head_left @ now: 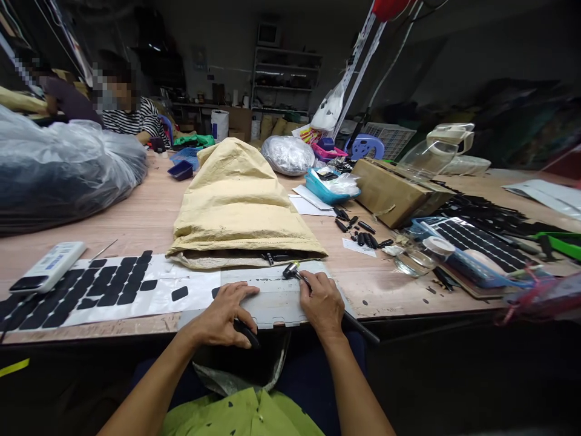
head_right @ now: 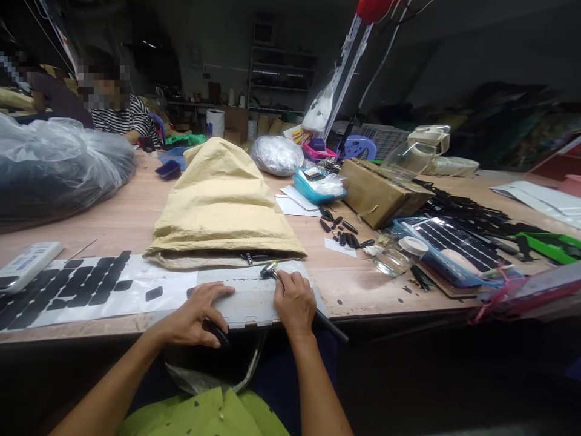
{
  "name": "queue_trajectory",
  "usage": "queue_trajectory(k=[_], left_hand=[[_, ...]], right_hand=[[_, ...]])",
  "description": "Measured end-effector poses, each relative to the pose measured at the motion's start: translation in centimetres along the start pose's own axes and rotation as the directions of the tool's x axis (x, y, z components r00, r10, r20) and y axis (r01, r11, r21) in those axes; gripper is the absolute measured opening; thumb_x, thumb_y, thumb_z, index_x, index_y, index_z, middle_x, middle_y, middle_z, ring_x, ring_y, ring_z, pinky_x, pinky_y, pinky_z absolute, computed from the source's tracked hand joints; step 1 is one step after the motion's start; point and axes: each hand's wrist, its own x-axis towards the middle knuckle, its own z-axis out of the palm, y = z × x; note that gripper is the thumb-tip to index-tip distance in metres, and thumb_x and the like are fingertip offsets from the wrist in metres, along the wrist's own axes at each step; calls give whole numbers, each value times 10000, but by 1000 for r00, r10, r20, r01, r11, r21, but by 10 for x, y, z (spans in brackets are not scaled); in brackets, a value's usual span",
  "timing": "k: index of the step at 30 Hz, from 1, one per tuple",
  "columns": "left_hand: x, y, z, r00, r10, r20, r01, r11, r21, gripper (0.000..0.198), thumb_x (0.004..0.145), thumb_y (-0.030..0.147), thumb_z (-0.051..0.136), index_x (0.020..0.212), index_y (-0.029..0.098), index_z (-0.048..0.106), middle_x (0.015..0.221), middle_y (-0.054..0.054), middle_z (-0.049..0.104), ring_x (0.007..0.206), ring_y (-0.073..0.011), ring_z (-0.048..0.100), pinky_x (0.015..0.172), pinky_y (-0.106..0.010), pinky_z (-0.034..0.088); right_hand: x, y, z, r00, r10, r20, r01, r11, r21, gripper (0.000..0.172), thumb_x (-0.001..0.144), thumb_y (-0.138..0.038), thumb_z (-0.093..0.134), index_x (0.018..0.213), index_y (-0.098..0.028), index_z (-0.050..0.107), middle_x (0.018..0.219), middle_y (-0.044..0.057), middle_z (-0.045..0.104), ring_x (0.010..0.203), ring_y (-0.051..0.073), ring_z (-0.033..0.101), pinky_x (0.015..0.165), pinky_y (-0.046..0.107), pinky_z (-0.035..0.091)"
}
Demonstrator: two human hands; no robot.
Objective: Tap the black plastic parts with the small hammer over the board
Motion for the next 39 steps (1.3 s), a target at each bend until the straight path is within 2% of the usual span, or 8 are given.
queue_trajectory(k=[11, 16, 19, 21, 24, 30, 35, 39], left_hand=[[-9, 14, 12, 998, 6, -57, -2, 998, 64, 291, 577, 506, 872, 812, 349, 803, 1614, 40, 261, 1463, -443, 166, 1171, -637, 38], [0, 13, 2, 974, -33, -223, 7, 993, -117, 173, 722, 448, 789, 786, 287, 782, 1399, -31, 554, 1317, -334, 445, 1101, -509, 346], [24, -2, -15, 857, -183, -482, 126, 981, -148, 145, 861, 278, 614, 847, 223, 747, 1054, -66, 698, 1032, -232, 605, 936, -389, 480], [42, -17, -28, 744, -309, -593, 342, 938, -59, 213, 893, 254, 529, 904, 197, 734, 977, -88, 699, 990, -255, 601, 903, -413, 479], [63, -37, -44, 632, -425, -648, 599, 799, 60, 258, 896, 272, 486, 922, 156, 716, 1017, -147, 682, 1050, -326, 574, 867, -443, 473], [91, -41, -55, 478, -556, -680, 756, 655, -4, 284, 864, 354, 520, 943, 143, 694, 1005, -170, 700, 1024, -344, 606, 785, -410, 486], [84, -35, -60, 517, -588, -621, 752, 659, 2, 226, 792, 249, 568, 954, 166, 702, 1017, -154, 710, 980, -330, 627, 745, -387, 469], [53, -30, -52, 677, -474, -564, 577, 817, 6, 227, 780, 261, 601, 956, 206, 733, 934, -87, 705, 913, -270, 609, 719, -341, 444]], right_hand=[[0, 0, 1, 1000, 2, -4, -2, 1000, -7, 225, 888, -208, 552, 1039, -224, 717, 847, 36, 617, 809, 187, 487, 738, 300, 351], [0, 0, 1, 1000, 0, -10, 0, 1000, -14, 229, 888, -216, 548, 1043, -228, 715, 852, 39, 620, 811, 193, 487, 741, 300, 346], [0, -1, 1, 1000, 5, -6, -6, 1000, -17, 229, 889, -219, 548, 1046, -230, 715, 857, 39, 621, 814, 195, 488, 742, 298, 343], [0, -1, 1, 1000, 9, 0, -9, 1000, -17, 227, 889, -218, 551, 1047, -230, 714, 861, 38, 620, 818, 194, 488, 744, 297, 342], [0, -1, 1, 1000, 11, 10, -11, 1000, -19, 224, 886, -216, 558, 1048, -232, 712, 860, 34, 617, 821, 193, 488, 744, 297, 342], [1, -1, 0, 1000, 25, 4, -25, 1000, -12, 216, 873, -213, 570, 1033, -228, 714, 865, 35, 623, 810, 188, 488, 730, 293, 337], [1, -1, 0, 1000, 18, 1, -18, 1000, -18, 218, 874, -217, 561, 1030, -231, 713, 861, 37, 622, 810, 192, 489, 728, 296, 338], [1, -1, 0, 1000, 18, -9, -19, 1000, -13, 222, 872, -224, 553, 1025, -227, 714, 860, 40, 621, 806, 193, 487, 729, 297, 339]])
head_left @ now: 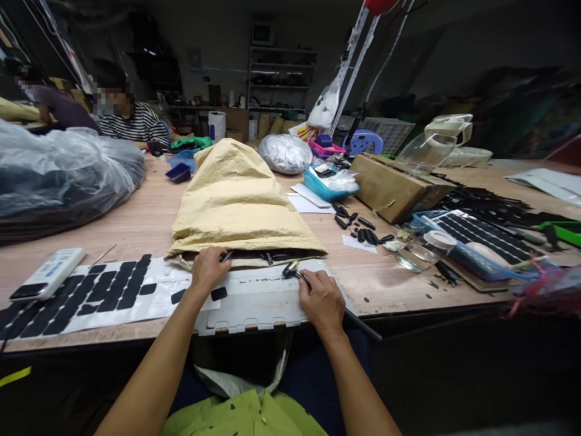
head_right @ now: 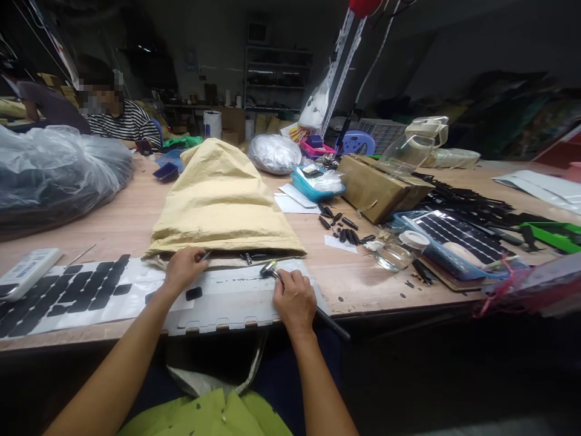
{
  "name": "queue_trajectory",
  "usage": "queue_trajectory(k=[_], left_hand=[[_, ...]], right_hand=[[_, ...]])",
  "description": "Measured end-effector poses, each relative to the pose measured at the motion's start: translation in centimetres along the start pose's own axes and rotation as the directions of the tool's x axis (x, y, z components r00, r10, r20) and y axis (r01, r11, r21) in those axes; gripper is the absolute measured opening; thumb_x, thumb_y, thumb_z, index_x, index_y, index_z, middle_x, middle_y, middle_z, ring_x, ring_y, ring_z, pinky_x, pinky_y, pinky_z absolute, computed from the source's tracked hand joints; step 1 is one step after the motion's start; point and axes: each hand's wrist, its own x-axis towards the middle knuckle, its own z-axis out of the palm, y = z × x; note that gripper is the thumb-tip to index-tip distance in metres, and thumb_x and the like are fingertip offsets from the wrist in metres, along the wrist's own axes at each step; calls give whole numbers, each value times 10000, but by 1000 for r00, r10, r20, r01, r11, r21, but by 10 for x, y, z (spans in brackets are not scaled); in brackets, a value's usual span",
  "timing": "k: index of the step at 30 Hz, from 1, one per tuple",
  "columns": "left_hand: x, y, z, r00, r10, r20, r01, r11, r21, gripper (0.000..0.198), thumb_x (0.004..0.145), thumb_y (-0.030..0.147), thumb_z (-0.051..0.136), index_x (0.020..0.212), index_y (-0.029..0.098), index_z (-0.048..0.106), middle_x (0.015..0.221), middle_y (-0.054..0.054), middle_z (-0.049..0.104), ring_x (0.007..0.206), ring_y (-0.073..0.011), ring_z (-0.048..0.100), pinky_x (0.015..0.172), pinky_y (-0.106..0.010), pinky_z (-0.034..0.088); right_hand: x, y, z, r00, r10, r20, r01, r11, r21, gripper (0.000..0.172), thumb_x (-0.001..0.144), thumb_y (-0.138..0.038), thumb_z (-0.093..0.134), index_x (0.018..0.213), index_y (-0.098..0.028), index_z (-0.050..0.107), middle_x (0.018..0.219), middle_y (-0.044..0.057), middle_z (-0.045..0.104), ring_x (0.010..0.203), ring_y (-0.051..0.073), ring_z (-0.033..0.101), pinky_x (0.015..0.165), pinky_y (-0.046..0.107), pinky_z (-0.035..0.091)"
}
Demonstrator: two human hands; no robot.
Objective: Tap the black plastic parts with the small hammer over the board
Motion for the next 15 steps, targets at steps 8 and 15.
queue_trajectory(k=[8, 15], left_hand=[[-46, -6, 19, 888, 433, 158, -354, 860, -368, 261, 750, 234, 696, 1008, 227, 736, 890, -35, 638, 903, -210, 557, 813, -330, 448], [-47, -14, 19, 924, 369, 100, -307, 871, -384, 146, 749, 290, 736, 866, 204, 721, 873, -37, 611, 917, -217, 544, 784, -330, 445]], right_hand=[[0, 5, 3, 1000, 6, 26, -7, 999, 32, 225, 890, -240, 546, 1035, -227, 716, 862, 40, 623, 801, 189, 480, 727, 303, 346], [-1, -6, -8, 1000, -7, -15, 9, 993, 120, 267, 942, -258, 479, 1051, -202, 716, 847, 58, 633, 815, 197, 543, 741, 306, 413]])
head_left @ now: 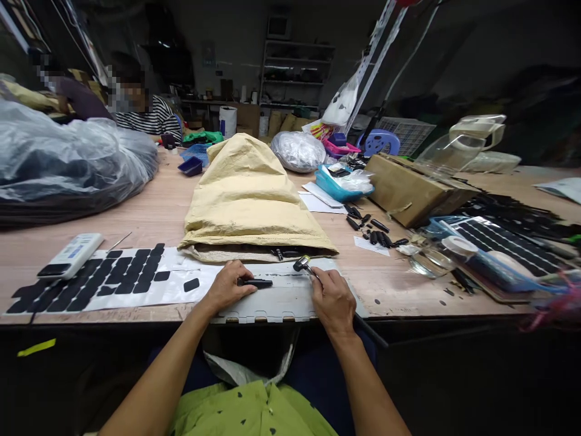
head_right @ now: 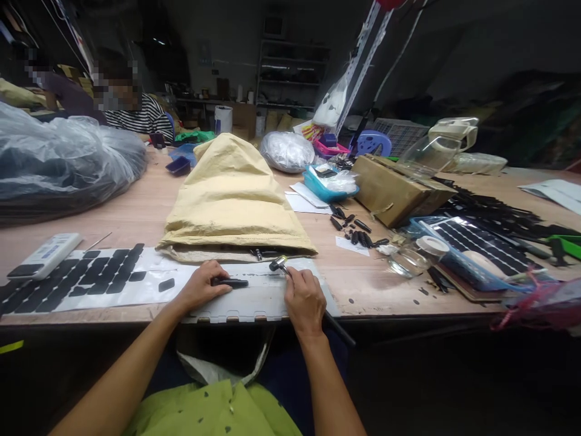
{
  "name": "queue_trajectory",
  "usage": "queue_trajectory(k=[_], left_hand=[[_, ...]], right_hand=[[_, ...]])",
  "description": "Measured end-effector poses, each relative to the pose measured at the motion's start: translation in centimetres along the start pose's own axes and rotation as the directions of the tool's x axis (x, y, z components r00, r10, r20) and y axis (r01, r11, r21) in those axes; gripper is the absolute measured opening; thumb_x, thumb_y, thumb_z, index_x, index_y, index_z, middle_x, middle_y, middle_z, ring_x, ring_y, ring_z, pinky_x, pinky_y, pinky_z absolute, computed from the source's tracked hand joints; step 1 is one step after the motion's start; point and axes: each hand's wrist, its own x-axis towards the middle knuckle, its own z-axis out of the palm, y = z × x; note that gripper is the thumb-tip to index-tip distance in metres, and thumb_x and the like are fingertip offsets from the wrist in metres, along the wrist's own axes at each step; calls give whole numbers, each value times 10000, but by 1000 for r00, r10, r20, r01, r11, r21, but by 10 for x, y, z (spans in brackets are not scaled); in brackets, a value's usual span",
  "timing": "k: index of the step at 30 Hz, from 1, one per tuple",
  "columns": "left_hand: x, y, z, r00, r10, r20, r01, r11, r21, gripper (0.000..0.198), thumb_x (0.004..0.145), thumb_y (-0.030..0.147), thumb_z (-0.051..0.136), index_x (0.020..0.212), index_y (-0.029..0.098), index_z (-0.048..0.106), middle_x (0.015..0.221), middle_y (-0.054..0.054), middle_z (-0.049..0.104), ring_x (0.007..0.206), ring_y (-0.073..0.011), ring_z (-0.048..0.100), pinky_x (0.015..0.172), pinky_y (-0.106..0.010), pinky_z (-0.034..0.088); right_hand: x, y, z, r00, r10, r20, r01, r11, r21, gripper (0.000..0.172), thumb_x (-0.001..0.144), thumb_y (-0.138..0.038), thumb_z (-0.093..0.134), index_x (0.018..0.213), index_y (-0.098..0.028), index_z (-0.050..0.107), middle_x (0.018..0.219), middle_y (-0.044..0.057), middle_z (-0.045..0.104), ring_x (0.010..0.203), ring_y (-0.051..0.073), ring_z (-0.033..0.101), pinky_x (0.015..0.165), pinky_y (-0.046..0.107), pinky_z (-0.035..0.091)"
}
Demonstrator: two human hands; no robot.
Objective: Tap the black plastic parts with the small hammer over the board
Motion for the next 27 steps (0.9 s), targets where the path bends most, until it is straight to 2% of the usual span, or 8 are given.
queue_trajectory(k=[3, 6, 8, 11, 16, 21, 27], left_hand=[[0, -1, 2, 1000, 4, -4, -4, 1000, -4, 146, 753, 288, 734, 877, 211, 728, 864, -33, 611, 910, -213, 542, 786, -330, 441], [1, -3, 3, 1000, -2, 4, 2, 1000, -5, 150, 752, 293, 744, 882, 217, 740, 841, -30, 608, 900, -210, 537, 789, -328, 435], [2, -4, 4, 1000, 3, 11, -3, 1000, 2, 144, 754, 300, 749, 871, 218, 743, 825, -27, 603, 887, -207, 532, 787, -323, 428], [2, -5, 4, 1000, 12, 11, -12, 1000, 6, 110, 752, 299, 756, 811, 208, 735, 798, -23, 587, 864, -199, 521, 770, -311, 419], [1, -4, 6, 1000, -17, -15, 17, 1000, -21, 56, 744, 253, 750, 773, 209, 731, 785, -18, 586, 862, -197, 520, 763, -307, 418], [1, -4, 6, 1000, -9, -17, 8, 1000, -29, 112, 738, 254, 759, 840, 208, 745, 815, -25, 611, 885, -204, 534, 788, -318, 424], [0, -3, 6, 999, 3, -40, -5, 999, -34, 94, 730, 227, 746, 813, 191, 718, 816, -28, 608, 879, -203, 532, 777, -316, 423]], right_hand=[[-3, -30, -12, 999, 1, -45, 9, 975, 221, 283, 966, -284, 463, 1113, -206, 692, 926, 67, 666, 875, 187, 604, 782, 297, 464], [-10, -63, -20, 992, -107, 66, 60, 865, 499, 273, 969, -259, 464, 1133, -218, 678, 970, 68, 682, 904, 176, 636, 829, 299, 506], [-16, -80, -20, 982, -152, 110, 66, 828, 556, 284, 972, -244, 462, 1171, -221, 663, 961, 64, 682, 892, 170, 642, 817, 293, 516], [-26, -93, -16, 977, -168, 129, 82, 862, 500, 297, 982, -235, 448, 1193, -213, 655, 954, 66, 677, 890, 173, 641, 822, 288, 506], [-32, -94, -10, 970, -159, 181, 89, 935, 342, 304, 985, -220, 425, 1158, -210, 674, 907, 58, 676, 852, 170, 646, 766, 264, 490], [-30, -91, -14, 989, -109, 99, 65, 926, 373, 301, 988, -236, 432, 1173, -205, 668, 934, 63, 680, 866, 166, 639, 803, 268, 488], [-32, -83, -13, 989, -82, 123, 33, 934, 357, 304, 984, -242, 426, 1145, -218, 683, 936, 60, 690, 863, 170, 647, 786, 273, 493]])
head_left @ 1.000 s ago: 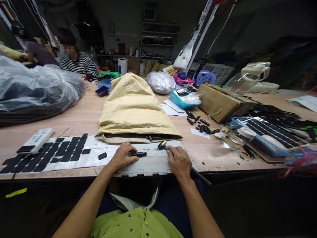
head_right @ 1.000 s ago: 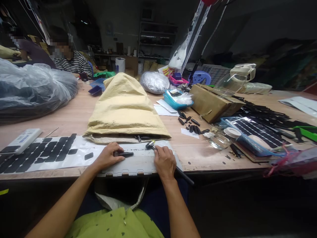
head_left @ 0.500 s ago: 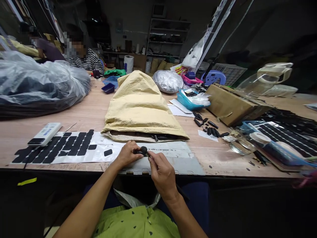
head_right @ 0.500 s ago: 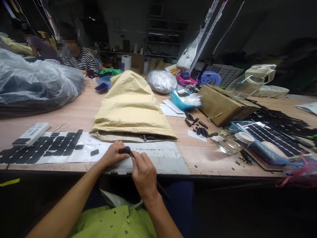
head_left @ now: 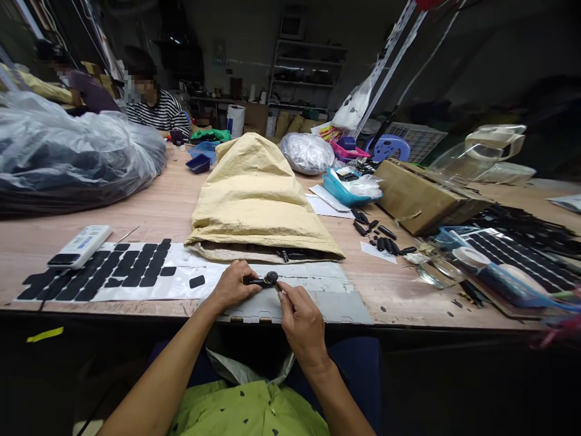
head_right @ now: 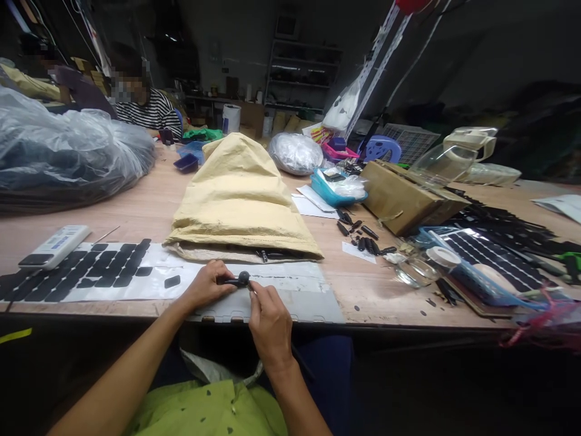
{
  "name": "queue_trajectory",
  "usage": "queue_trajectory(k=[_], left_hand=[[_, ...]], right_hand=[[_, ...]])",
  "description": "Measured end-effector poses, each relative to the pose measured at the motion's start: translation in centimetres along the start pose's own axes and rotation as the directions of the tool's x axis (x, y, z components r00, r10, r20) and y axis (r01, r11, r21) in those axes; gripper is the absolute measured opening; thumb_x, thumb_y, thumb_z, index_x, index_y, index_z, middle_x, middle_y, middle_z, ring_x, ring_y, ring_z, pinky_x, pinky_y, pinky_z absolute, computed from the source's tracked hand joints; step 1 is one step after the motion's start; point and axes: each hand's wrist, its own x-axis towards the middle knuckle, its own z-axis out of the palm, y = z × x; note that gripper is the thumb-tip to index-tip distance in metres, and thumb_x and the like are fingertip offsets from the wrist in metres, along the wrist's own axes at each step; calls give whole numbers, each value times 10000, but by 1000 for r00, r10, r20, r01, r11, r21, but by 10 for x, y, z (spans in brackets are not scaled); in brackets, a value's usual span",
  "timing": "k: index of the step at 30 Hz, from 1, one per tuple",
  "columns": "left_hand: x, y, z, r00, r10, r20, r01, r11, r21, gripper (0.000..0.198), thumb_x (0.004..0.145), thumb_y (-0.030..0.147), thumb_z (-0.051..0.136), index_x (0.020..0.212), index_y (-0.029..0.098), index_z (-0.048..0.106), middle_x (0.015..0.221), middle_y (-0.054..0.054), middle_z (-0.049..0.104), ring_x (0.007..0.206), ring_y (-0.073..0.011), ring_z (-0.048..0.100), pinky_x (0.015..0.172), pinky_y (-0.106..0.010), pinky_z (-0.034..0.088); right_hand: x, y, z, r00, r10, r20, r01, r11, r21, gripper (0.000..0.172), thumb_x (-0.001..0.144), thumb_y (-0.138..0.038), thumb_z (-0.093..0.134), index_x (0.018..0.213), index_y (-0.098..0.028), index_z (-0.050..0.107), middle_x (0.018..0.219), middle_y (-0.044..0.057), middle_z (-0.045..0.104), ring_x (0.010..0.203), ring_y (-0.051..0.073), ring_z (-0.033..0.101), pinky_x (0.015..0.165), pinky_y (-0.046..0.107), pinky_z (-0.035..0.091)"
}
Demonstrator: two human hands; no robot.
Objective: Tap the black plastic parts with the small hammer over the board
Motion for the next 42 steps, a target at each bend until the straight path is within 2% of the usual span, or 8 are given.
queue_trajectory(k=[5, 13, 19, 24, 30, 36, 38, 42], left_hand=[[-2, 4, 1, 1000, 21, 11, -22, 996, 82, 249, 707, 287, 761, 927, 207, 678, 885, -25, 594, 889, -210, 513, 779, -325, 426], [-1, 4, -5, 993, 58, 101, -68, 993, 97, 163, 732, 313, 768, 858, 220, 723, 935, -37, 579, 918, -211, 499, 820, -336, 422], [-19, 19, -11, 949, 148, 279, -161, 987, 21, 210, 639, 332, 862, 816, 270, 768, 1257, -37, 575, 1204, -289, 472, 1061, -451, 352], [-43, 31, 8, 888, 187, 420, -261, 957, 126, 180, 633, 271, 834, 805, 290, 783, 1581, 39, 332, 1441, -372, 269, 1201, -560, 113], [-44, 39, 7, 877, 160, 452, -225, 970, 92, 167, 598, 262, 838, 755, 291, 787, 1600, 52, 295, 1456, -377, 256, 1205, -573, 120], [0, 21, -9, 999, -31, 28, 29, 997, 70, 171, 873, 277, 602, 960, 226, 740, 1114, -73, 676, 1067, -223, 601, 941, -383, 501], [23, 9, -14, 977, -147, -156, 188, 937, 293, 210, 904, 243, 529, 984, 195, 718, 1005, -93, 678, 1023, -254, 597, 896, -408, 499], [59, -2, -20, 944, -239, -226, 325, 779, 535, 265, 891, 230, 517, 1123, 189, 639, 1090, -120, 669, 1105, -313, 559, 918, -450, 462]], right_hand=[[12, 32, -16, 993, 27, -117, -39, 994, -99, 281, 968, -284, 468, 1126, -220, 692, 944, 49, 694, 858, 174, 640, 759, 273, 472], [35, 105, -25, 992, -118, 47, 127, 931, -343, 222, 926, -245, 517, 1010, -232, 722, 849, 35, 664, 824, 188, 571, 751, 290, 421], [34, 111, -19, 992, -122, 10, 118, 931, -346, 205, 925, -257, 535, 1028, -231, 710, 851, 27, 649, 801, 193, 541, 760, 301, 414], [33, 110, -19, 993, -114, -8, 104, 931, -350, 198, 920, -252, 546, 1036, -230, 705, 863, 23, 651, 817, 193, 541, 764, 297, 411], [32, 110, -19, 992, -122, -23, 105, 926, -361, 197, 924, -268, 544, 1026, -228, 708, 846, 21, 647, 802, 189, 536, 751, 295, 410], [32, 108, -19, 993, -116, -29, 97, 925, -368, 188, 907, -251, 555, 1016, -233, 707, 862, 24, 649, 814, 191, 539, 758, 294, 413], [32, 108, -19, 993, -115, -27, 97, 925, -368, 189, 909, -253, 552, 1014, -232, 707, 862, 26, 650, 818, 193, 542, 759, 297, 414], [32, 109, -19, 994, -107, -32, 88, 925, -370, 187, 909, -266, 555, 1012, -228, 707, 861, 24, 651, 817, 191, 543, 751, 299, 414]])
